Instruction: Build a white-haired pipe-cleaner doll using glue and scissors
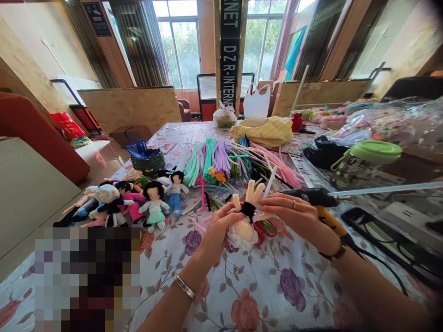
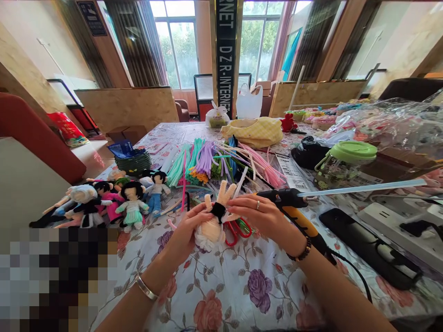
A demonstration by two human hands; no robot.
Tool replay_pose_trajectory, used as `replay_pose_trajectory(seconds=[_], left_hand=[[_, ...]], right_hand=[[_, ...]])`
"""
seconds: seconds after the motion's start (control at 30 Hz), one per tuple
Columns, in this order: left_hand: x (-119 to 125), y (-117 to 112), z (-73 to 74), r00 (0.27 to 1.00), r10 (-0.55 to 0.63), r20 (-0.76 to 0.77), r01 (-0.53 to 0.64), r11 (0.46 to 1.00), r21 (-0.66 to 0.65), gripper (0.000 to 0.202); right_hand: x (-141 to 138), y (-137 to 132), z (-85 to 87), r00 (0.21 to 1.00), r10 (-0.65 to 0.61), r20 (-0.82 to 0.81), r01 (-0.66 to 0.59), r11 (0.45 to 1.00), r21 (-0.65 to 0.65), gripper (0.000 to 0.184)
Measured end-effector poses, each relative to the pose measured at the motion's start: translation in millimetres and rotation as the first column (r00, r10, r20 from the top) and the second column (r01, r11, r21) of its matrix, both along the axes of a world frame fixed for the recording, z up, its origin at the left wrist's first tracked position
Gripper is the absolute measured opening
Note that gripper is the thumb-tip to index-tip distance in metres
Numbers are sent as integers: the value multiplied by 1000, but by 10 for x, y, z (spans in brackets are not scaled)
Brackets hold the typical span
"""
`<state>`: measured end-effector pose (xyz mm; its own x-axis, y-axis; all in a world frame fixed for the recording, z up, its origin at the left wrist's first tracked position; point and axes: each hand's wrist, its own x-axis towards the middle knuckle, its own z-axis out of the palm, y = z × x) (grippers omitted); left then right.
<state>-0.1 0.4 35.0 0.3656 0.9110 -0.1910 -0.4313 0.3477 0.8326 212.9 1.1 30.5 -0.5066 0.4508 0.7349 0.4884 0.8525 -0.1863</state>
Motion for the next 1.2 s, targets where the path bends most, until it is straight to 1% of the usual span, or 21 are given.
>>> replay_pose_trajectory(seconds=[0.13,0.2,0.27,0.33,0.4,0.5,0.6,0.7,0.8,0.93,1.0,1.13,1.2], left_hand=[[8,-14,10,999,-39,17,39,999,-7,30],[9,-23,13,999,-48,11,48,999,-11,28],[8,-29,12,998,-52,18,53,999,-14,27],[7,-34,8,998,-51,49,52,999,-18,27],[7,-37,7,994,-59,89,61,998,-20,27],[3,-43,14,987,-86,134,88,996,-9,27],[-2,-49,29,984,-90,157,88,996,19,27],[-1,-57,51,984,-71,161,65,997,40,27],[10,-66,71,989,-40,145,33,998,50,27],[25,-71,59,992,-18,121,8,997,82,30],[25,-72,35,994,-16,107,4,994,110,33],[9,-78,-13,998,-16,60,4,982,190,30],[2,-81,-27,1000,3,30,-10,974,226,27]], right_hand=[[27,17,-11,998,-31,53,24,991,130,31],[23,26,0,995,-41,95,18,973,229,27],[15,36,10,990,-78,116,37,947,320,26],[-2,46,10,992,-93,90,54,931,361,25],[-35,54,-1,998,-51,30,40,953,301,23],[-105,58,-31,993,34,-111,-17,989,149,21],[-170,42,-48,974,23,-224,-23,1000,6,22],[-209,16,-30,958,-13,-285,-42,981,-187,16],[-229,-4,4,940,-46,-339,-94,918,-384,7],[-247,-23,30,911,-108,-398,-159,799,-580,5],[-263,-32,33,892,-139,-430,-197,737,-647,8],[-316,-52,31,847,-161,-507,-333,582,-742,17],[-341,-59,30,832,-178,-526,-370,529,-764,19]])
